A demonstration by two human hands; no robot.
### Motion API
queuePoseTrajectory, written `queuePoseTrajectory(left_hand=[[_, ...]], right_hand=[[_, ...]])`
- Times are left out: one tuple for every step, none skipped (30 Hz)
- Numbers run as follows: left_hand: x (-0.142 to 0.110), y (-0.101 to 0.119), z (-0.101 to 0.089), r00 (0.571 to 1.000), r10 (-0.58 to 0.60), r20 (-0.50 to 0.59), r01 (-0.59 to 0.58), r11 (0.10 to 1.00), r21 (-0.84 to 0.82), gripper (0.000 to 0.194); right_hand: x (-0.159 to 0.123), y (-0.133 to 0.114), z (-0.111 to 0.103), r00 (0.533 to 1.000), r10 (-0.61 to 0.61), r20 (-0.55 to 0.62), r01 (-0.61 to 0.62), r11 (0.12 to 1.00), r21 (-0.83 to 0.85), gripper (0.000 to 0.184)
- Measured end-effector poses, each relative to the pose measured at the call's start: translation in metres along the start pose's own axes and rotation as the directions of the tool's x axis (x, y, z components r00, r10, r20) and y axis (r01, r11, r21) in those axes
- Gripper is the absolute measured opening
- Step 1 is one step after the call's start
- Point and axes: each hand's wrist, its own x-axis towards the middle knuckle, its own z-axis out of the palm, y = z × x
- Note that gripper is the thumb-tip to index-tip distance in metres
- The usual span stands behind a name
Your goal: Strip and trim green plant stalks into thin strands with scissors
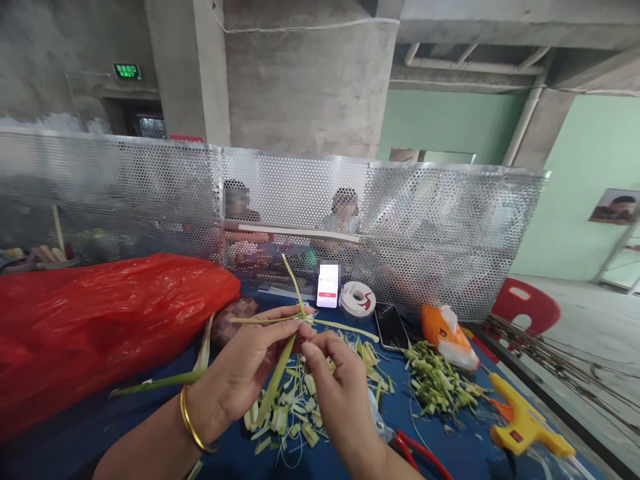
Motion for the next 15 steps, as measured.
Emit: queuePoseTrajectory(left_hand=[[0.000, 0.001, -0.001, 1.000, 0.003, 0.022, -0.003, 1.000, 0.000, 0.023], [0.000, 0.001, -0.001, 0.999, 0.002, 0.043, -0.002, 1.000, 0.002, 0.022], [0.000, 0.000, -0.001, 0.998, -0.002, 0.063, 0.002, 1.000, 0.001, 0.021], [0.000, -0.001, -0.001, 0.997, -0.005, 0.082, 0.005, 1.000, -0.003, 0.021], [0.001, -0.002, -0.001, 0.995, -0.005, 0.097, 0.006, 1.000, -0.007, 0.020], [0.002, -0.004, 0.000, 0.995, -0.001, 0.104, 0.002, 1.000, -0.009, 0.020], [0.003, -0.007, 0.000, 0.995, 0.012, 0.104, -0.011, 1.000, -0.008, 0.021], [0.004, -0.010, 0.001, 0.995, 0.033, 0.095, -0.033, 0.999, 0.000, 0.021], [0.005, -0.012, 0.001, 0.996, 0.054, 0.075, -0.056, 0.998, 0.017, 0.022], [0.006, -0.015, 0.001, 0.996, 0.072, 0.050, -0.075, 0.996, 0.043, 0.022], [0.007, -0.017, 0.001, 0.996, 0.090, 0.026, -0.092, 0.993, 0.072, 0.022], [0.009, -0.018, 0.001, 0.994, 0.105, 0.009, -0.105, 0.990, 0.097, 0.021], [0.010, -0.019, 0.001, 0.993, 0.115, 0.002, -0.115, 0.987, 0.115, 0.020], [0.011, -0.020, 0.000, 0.993, 0.119, 0.001, -0.118, 0.986, 0.119, 0.020], [0.012, -0.021, -0.001, 0.993, 0.116, 0.004, -0.115, 0.987, 0.112, 0.019]], right_hand=[[0.001, 0.000, -0.001, 0.998, 0.052, -0.045, -0.048, 0.996, 0.076, 0.016], [0.003, 0.000, -0.002, 0.993, 0.081, -0.088, -0.068, 0.988, 0.140, 0.015], [0.004, -0.001, -0.003, 0.989, 0.080, -0.122, -0.057, 0.982, 0.181, 0.015], [0.004, -0.002, -0.005, 0.987, 0.055, -0.150, -0.026, 0.981, 0.190, 0.015], [0.004, -0.003, -0.006, 0.986, 0.007, -0.168, 0.022, 0.986, 0.168, 0.012], [0.004, -0.004, -0.008, 0.983, -0.057, -0.175, 0.079, 0.990, 0.120, 0.011], [0.003, -0.005, -0.010, 0.976, -0.132, -0.171, 0.144, 0.988, 0.054, 0.013], [0.002, -0.006, -0.011, 0.965, -0.215, -0.153, 0.214, 0.977, -0.026, 0.015], [0.001, -0.006, -0.013, 0.944, -0.304, -0.125, 0.291, 0.950, -0.114, 0.016], [0.000, -0.006, -0.015, 0.914, -0.398, -0.081, 0.375, 0.904, -0.207, 0.017], [-0.001, -0.007, -0.017, 0.872, -0.490, -0.020, 0.462, 0.835, -0.299, 0.018], [-0.001, -0.007, -0.019, 0.818, -0.572, 0.055, 0.547, 0.745, -0.383, 0.020], [-0.001, -0.007, -0.021, 0.756, -0.640, 0.140, 0.624, 0.640, -0.449, 0.023], [-0.001, -0.006, -0.024, 0.694, -0.684, 0.226, 0.687, 0.535, -0.492, 0.026], [0.000, -0.005, -0.027, 0.639, -0.706, 0.304, 0.734, 0.444, -0.514, 0.028]])
